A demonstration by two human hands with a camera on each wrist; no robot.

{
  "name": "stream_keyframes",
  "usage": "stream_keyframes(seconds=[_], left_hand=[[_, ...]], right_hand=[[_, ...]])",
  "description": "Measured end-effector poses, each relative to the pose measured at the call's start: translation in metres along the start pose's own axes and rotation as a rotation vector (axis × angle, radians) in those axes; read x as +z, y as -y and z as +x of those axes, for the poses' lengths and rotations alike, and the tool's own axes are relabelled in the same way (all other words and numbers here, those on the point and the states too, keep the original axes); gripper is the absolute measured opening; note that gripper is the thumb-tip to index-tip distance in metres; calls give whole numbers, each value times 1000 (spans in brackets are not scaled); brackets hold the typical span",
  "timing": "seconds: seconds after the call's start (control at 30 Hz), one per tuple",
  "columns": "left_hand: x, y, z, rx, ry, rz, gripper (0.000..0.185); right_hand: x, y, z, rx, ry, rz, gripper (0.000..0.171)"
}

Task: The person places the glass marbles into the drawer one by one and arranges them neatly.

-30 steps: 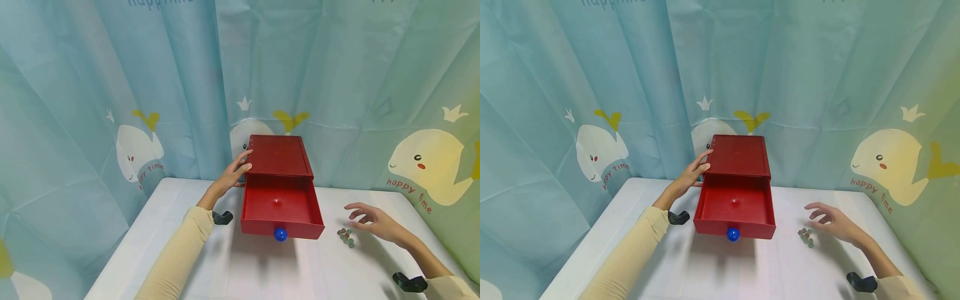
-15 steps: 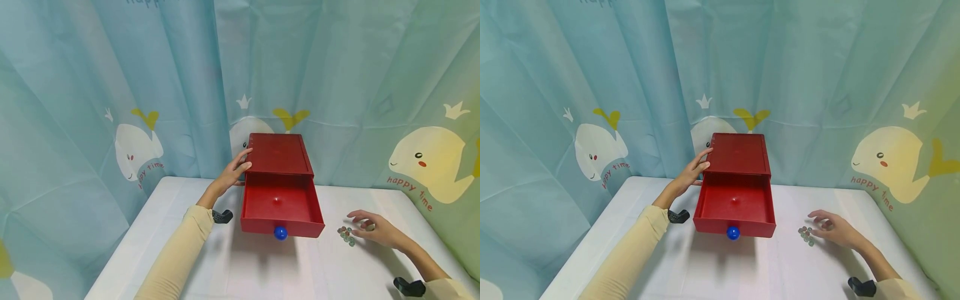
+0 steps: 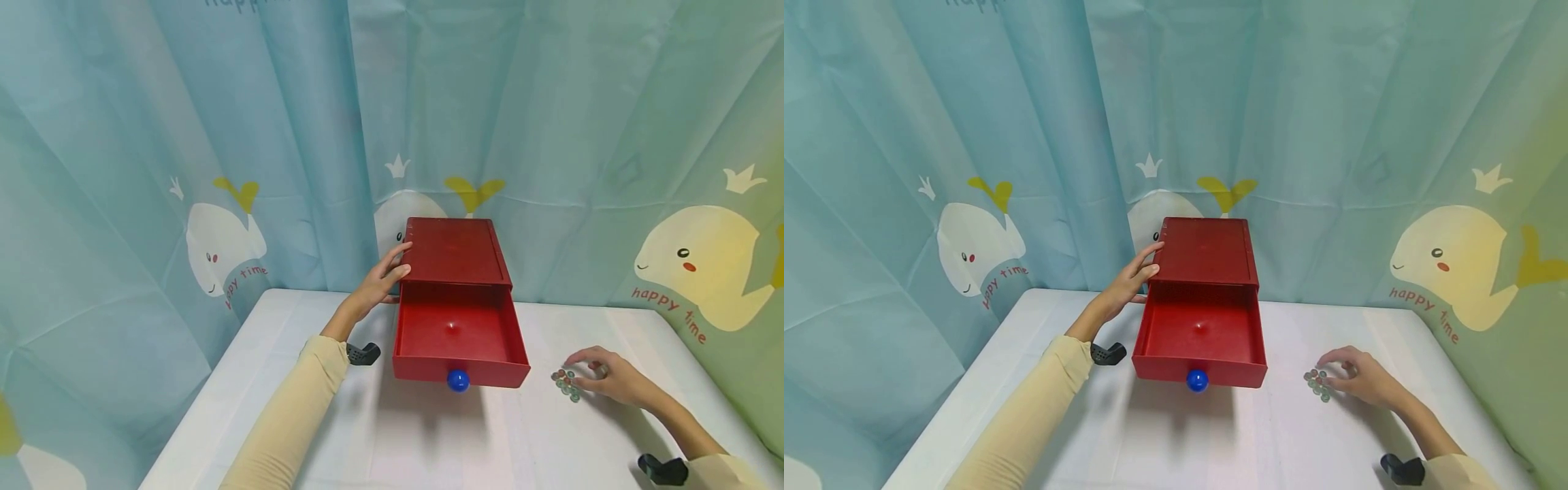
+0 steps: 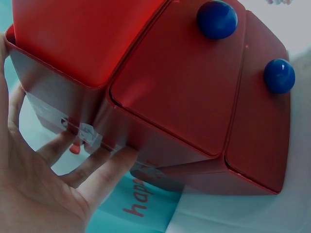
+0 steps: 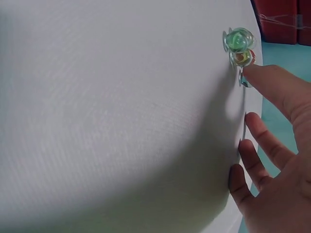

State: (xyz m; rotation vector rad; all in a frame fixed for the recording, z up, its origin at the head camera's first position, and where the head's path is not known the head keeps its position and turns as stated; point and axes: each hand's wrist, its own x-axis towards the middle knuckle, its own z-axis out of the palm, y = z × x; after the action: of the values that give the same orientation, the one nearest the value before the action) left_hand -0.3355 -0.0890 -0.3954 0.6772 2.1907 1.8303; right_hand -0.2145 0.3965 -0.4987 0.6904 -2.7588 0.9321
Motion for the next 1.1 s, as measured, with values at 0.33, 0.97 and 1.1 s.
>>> stream_keyframes(seconds=[0.33, 0.97, 1.1], left_hand=[[1, 1, 1, -4, -7, 1, 61], [2, 1, -1, -7, -15, 2, 61], [2, 0, -1, -9, -15, 9, 61]], right_hand=[[5, -4, 0, 31, -5, -21, 29], [4, -1, -1, 74, 13, -43, 28], [4, -1, 0, 71, 10, -43, 28]])
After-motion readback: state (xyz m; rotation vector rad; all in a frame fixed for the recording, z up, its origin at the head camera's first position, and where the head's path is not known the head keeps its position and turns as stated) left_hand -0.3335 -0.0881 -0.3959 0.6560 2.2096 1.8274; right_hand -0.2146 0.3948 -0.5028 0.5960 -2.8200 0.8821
